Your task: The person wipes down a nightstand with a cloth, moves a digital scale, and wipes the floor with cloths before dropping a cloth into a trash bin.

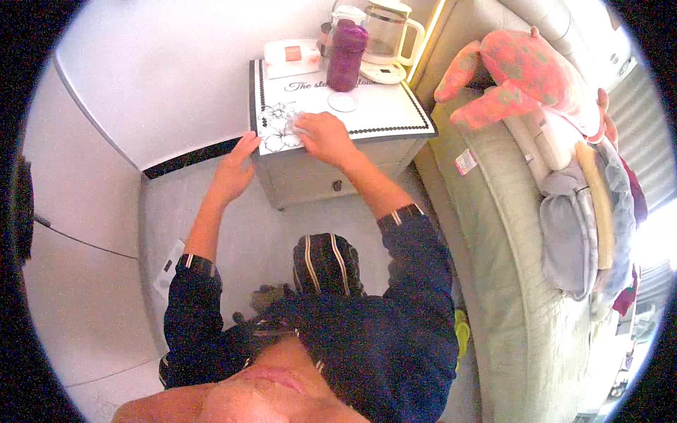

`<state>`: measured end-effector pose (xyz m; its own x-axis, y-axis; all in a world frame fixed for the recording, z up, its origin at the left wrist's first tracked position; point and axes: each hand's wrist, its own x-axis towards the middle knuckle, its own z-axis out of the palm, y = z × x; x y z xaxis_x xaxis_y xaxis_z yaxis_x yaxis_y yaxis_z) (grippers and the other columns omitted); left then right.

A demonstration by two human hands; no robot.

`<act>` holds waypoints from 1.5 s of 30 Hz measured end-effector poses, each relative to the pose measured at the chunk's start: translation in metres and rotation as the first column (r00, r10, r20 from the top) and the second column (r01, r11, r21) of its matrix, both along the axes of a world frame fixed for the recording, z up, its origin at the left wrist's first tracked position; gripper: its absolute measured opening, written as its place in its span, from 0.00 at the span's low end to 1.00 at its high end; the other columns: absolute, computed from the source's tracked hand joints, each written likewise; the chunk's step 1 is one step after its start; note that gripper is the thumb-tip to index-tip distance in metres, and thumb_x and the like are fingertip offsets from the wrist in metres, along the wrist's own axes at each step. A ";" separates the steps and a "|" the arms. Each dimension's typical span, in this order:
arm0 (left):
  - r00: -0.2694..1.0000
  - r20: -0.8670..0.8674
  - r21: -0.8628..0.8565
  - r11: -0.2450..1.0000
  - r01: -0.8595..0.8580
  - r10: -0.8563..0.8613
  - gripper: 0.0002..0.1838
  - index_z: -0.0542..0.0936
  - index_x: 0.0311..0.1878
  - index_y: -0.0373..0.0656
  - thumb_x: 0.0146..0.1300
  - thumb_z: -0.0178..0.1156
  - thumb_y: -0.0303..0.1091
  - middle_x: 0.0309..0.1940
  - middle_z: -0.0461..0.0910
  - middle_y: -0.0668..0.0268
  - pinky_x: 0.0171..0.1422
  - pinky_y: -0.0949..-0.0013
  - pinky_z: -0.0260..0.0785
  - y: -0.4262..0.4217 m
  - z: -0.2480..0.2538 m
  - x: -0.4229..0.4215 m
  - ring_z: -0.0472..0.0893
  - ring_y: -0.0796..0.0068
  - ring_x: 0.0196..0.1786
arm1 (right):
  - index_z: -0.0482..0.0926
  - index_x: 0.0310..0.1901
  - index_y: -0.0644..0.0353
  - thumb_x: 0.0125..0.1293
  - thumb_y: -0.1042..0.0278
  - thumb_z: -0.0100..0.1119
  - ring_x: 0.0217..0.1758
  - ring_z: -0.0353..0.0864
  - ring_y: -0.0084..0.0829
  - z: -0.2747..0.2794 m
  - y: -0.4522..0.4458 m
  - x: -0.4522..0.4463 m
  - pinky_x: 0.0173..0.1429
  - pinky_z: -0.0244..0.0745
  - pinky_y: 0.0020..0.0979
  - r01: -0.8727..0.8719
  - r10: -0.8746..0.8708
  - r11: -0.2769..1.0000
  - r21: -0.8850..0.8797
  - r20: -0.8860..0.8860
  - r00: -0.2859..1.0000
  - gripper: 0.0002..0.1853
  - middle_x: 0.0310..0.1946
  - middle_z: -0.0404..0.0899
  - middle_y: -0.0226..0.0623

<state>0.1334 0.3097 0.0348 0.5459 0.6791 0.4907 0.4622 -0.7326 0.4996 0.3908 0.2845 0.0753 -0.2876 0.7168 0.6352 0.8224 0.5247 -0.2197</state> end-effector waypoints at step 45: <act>0.938 0.181 -0.020 0.954 -0.298 0.296 0.34 0.67 0.63 0.45 0.52 0.67 0.40 0.60 0.71 0.56 0.62 0.59 0.66 0.152 0.078 0.019 0.71 0.61 0.62 | 0.76 0.54 0.54 0.60 0.76 0.54 0.62 0.71 0.40 0.039 0.047 -0.055 0.66 0.64 0.34 -0.529 0.528 0.688 -0.496 -0.159 0.835 0.19 0.56 0.74 0.39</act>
